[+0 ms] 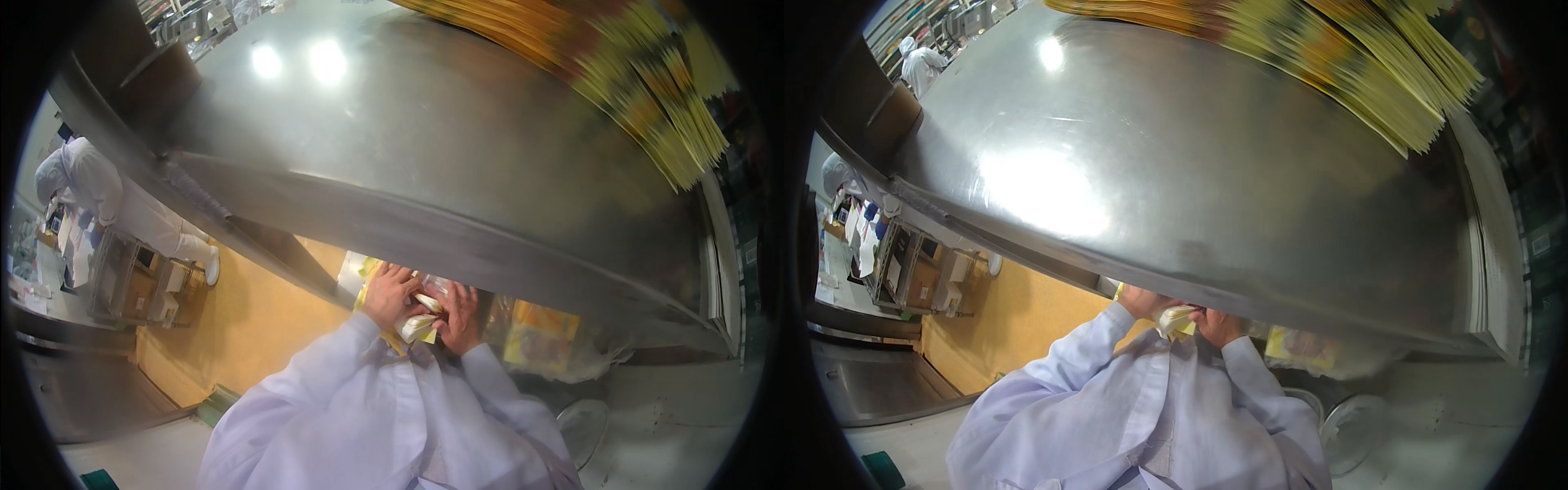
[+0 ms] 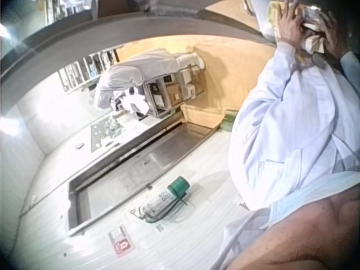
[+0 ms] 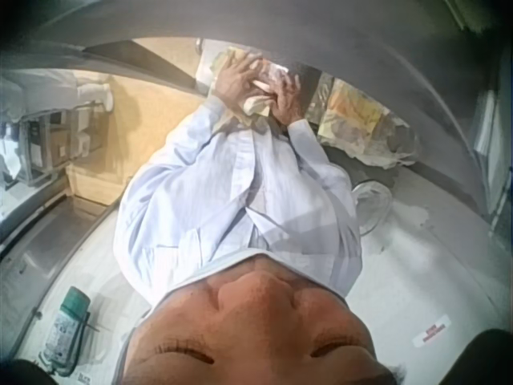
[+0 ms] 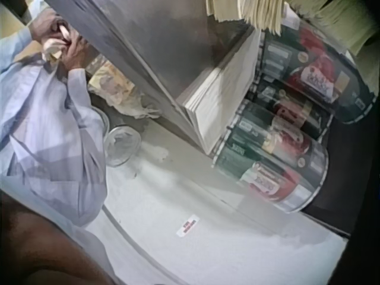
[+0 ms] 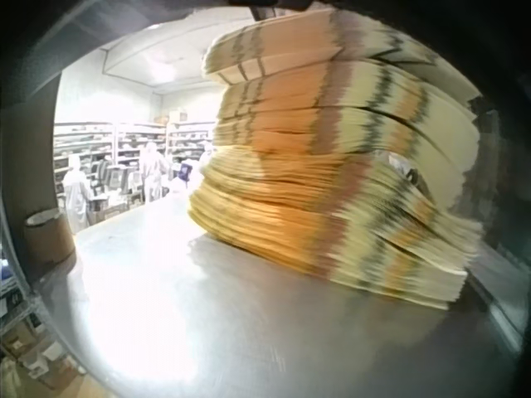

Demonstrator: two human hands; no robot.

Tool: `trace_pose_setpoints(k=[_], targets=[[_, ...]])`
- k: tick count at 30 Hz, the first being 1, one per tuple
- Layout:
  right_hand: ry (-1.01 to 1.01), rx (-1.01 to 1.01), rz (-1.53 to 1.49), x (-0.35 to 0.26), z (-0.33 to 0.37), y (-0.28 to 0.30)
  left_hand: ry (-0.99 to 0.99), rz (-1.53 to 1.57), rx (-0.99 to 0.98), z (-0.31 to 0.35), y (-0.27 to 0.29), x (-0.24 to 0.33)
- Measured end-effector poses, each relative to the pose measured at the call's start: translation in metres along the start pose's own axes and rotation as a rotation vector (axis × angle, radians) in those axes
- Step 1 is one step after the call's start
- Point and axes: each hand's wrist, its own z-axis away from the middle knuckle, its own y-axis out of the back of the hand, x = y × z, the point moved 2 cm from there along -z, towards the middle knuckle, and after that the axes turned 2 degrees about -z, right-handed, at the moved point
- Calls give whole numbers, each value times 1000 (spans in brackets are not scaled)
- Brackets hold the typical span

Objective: The person repeatedly picks up small yellow and white packages from a stainless steel table, folds the edges of the packaging, and places them into a clear plastic bag. The process is repeated for multiple items in a continuous loop.

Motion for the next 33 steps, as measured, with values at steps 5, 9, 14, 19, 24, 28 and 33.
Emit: trace_pose_setpoints(k=[5,9,14,19,24,28,33], targets=[[-86,15,-19,3,-8,7,7,-7,-12,1,6,3],[-182,-64,26,8,-4,1,-5,-28,-15,2,6,5],[20,9,-93,-1,2,-1,-7,-33,-31,2,10,6],[-188,-43,-2,13,-4,2,88,64,-160,-2,16,11],[34,14,25,2,5,-6,17,33,-64,1,7,3],[-89,67,31,14,7,-2,51,85,-71,-1,17,11],[-70,-64,105,11,2,-7,-15,13,-45,2,14,4]])
